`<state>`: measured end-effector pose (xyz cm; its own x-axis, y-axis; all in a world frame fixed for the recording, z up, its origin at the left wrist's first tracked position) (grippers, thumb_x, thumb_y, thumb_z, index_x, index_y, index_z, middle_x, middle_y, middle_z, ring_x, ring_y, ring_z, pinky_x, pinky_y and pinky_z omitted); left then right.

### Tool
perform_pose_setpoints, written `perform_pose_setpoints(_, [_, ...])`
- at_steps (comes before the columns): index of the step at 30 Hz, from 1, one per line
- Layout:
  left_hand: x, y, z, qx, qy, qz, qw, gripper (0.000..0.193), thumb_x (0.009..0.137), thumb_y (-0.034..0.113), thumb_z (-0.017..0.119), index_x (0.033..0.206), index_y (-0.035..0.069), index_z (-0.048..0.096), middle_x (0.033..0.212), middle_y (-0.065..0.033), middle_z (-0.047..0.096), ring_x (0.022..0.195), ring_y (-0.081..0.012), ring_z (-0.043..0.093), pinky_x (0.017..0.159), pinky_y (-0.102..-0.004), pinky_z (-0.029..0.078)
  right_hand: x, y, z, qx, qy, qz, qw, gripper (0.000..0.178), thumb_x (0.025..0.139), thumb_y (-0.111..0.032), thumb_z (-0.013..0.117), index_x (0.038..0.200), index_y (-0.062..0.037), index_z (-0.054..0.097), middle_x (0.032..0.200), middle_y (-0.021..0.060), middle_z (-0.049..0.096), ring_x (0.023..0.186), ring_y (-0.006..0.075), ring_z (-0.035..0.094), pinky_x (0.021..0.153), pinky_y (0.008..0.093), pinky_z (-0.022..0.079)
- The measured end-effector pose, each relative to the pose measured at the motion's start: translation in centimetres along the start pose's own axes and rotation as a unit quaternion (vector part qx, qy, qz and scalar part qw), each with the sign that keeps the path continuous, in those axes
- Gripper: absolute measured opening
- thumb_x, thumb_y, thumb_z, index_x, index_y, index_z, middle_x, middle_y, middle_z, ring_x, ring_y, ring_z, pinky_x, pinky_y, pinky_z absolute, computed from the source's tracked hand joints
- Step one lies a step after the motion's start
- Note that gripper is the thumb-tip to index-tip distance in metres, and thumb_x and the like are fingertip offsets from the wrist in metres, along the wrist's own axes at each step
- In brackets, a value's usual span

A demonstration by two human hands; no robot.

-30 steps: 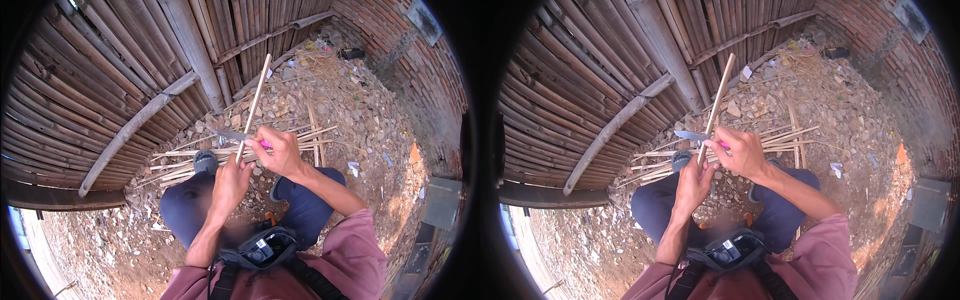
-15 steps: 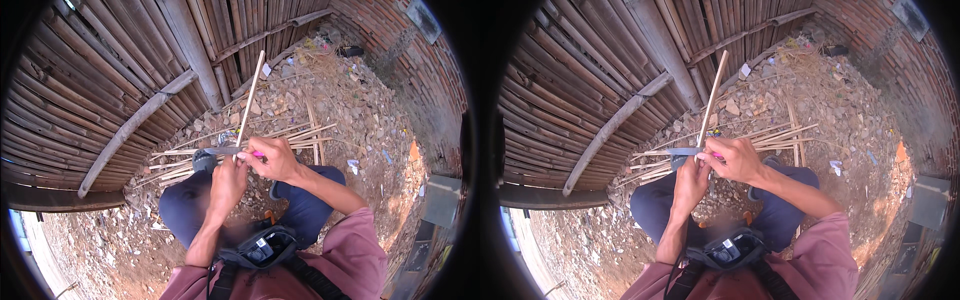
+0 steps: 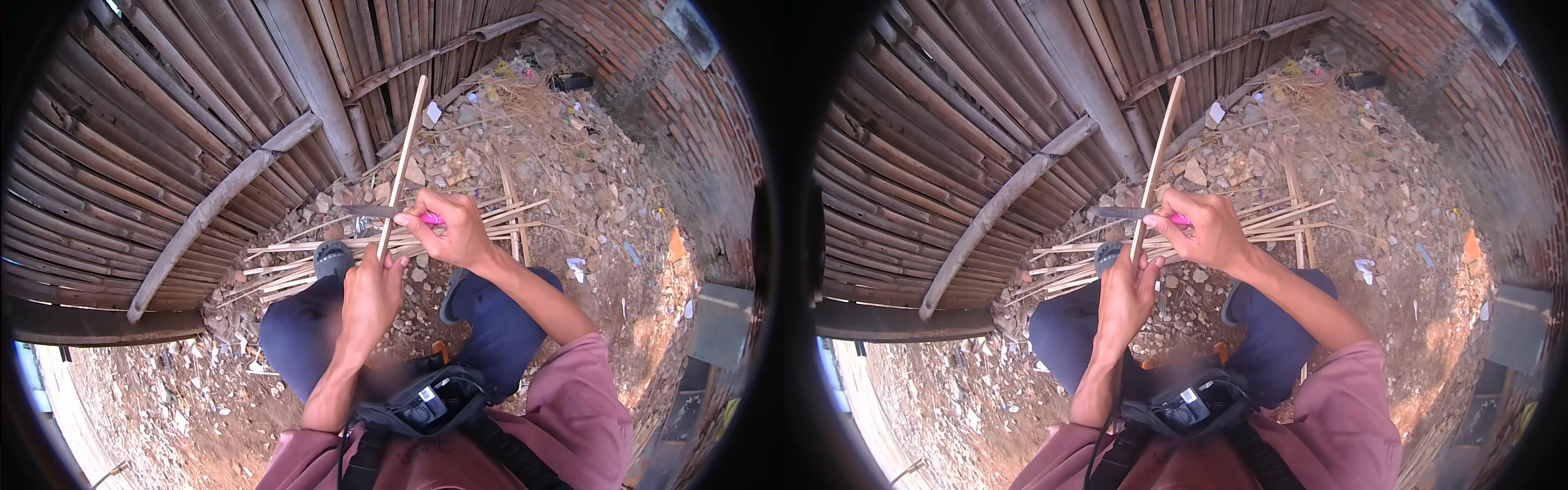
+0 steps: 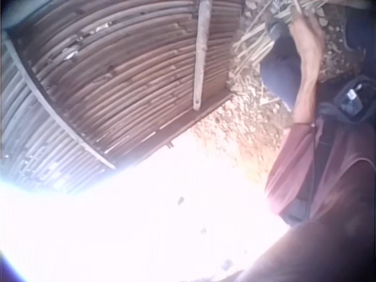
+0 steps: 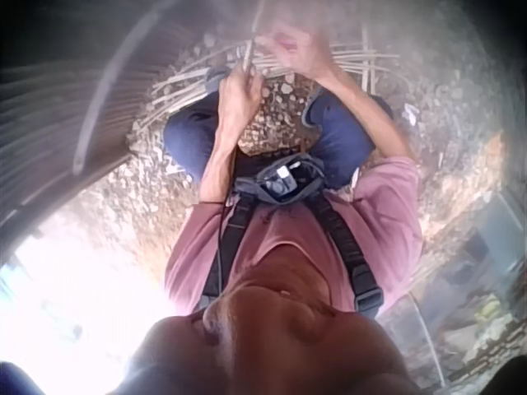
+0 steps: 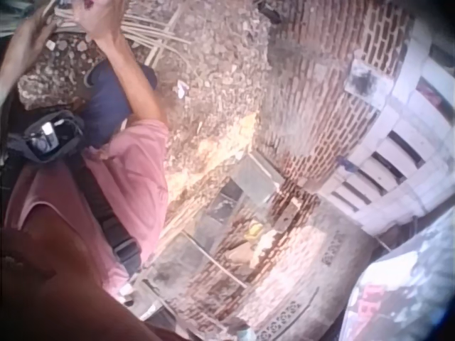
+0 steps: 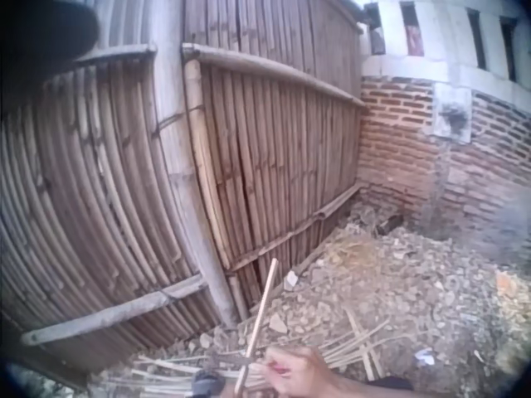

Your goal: The person strips layers from a thin piece of bamboo using a knife, holding the bamboo piece with one hand and drawing the knife along its surface with the other.

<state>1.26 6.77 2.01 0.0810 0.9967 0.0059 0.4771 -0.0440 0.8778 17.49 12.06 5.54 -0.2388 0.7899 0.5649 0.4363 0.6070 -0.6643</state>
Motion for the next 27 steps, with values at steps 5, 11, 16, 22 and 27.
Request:
perform_pose_setpoints(5, [0.0, 0.3, -0.4, -0.005, -0.021, -0.022, 1.0, 0.021, 0.102, 0.009, 0.072, 0.096, -0.003, 0.056, 0.071, -0.0262, 0.067, 0.067, -0.0466, 0.07, 0.06, -0.0486, 0.053, -0.2, -0.8, 0.2, -0.005, 0.011, -0.003, 1.0, 0.026, 0.094, -0.014, 0.083, 0.08, -0.0017, 0.064, 0.064, 0.0103, 0.062, 0.053, 0.023, 0.061, 0.051, 0.0377, 0.045])
perform_pose_setpoints(11, [0.0, 0.4, -0.4, 0.005, -0.009, 0.003, 1.0, 0.02, 0.102, 0.009, 0.071, 0.097, -0.003, 0.056, 0.075, -0.0274, 0.068, 0.075, -0.0497, 0.072, 0.063, -0.0496, 0.054, -0.5, -0.6, 0.1, -0.019, 0.003, -0.036, 0.999, 0.026, 0.092, -0.014, 0.084, 0.08, -0.002, 0.065, 0.067, 0.0104, 0.064, 0.055, 0.0245, 0.063, 0.051, 0.0384, 0.045])
perform_pose_setpoints(16, [-0.5, 0.2, -0.6, 0.01, -0.005, -0.009, 1.0, 0.019, 0.102, 0.008, 0.071, 0.096, -0.002, 0.056, 0.075, -0.0272, 0.068, 0.074, -0.0493, 0.072, 0.063, -0.0496, 0.054, 0.2, -0.3, -0.4, -0.05, 0.001, -0.008, 0.999, 0.027, 0.096, -0.022, 0.081, 0.083, -0.0054, 0.065, 0.073, 0.0073, 0.07, 0.061, 0.0244, 0.072, 0.053, 0.0381, 0.052])
perform_pose_setpoints(22, [-0.5, -0.2, -0.3, 0.012, 0.011, 0.01, 1.0, 0.022, 0.103, 0.011, 0.072, 0.095, -0.001, 0.055, 0.065, -0.0165, 0.06, 0.06, -0.0286, 0.06, 0.056, -0.0419, 0.047, 0.5, -0.4, -0.6, -0.049, -0.001, -0.023, 0.999, 0.026, 0.096, -0.022, 0.081, 0.082, -0.0059, 0.065, 0.071, 0.0064, 0.069, 0.059, 0.0219, 0.069, 0.052, 0.0381, 0.049])
perform_pose_setpoints(27, [-0.4, -0.2, -0.2, 0.017, 0.006, 0.002, 1.0, 0.021, 0.103, 0.011, 0.071, 0.097, -0.001, 0.055, 0.066, -0.0186, 0.06, 0.061, -0.0313, 0.061, 0.057, -0.0435, 0.047, 0.3, -0.6, -0.6, -0.067, 0.025, -0.047, 0.996, 0.026, 0.096, -0.022, 0.081, 0.082, -0.0064, 0.065, 0.07, 0.0055, 0.068, 0.057, 0.0223, 0.067, 0.051, 0.0383, 0.048])
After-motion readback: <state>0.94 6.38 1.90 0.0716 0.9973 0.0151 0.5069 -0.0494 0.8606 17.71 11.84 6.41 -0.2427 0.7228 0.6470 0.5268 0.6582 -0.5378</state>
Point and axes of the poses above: each hand's wrist, its own x-axis towards the middle knuckle, its own z-axis out of the palm, y = z × x, the point moved 6 cm from there along x, towards the middle knuckle
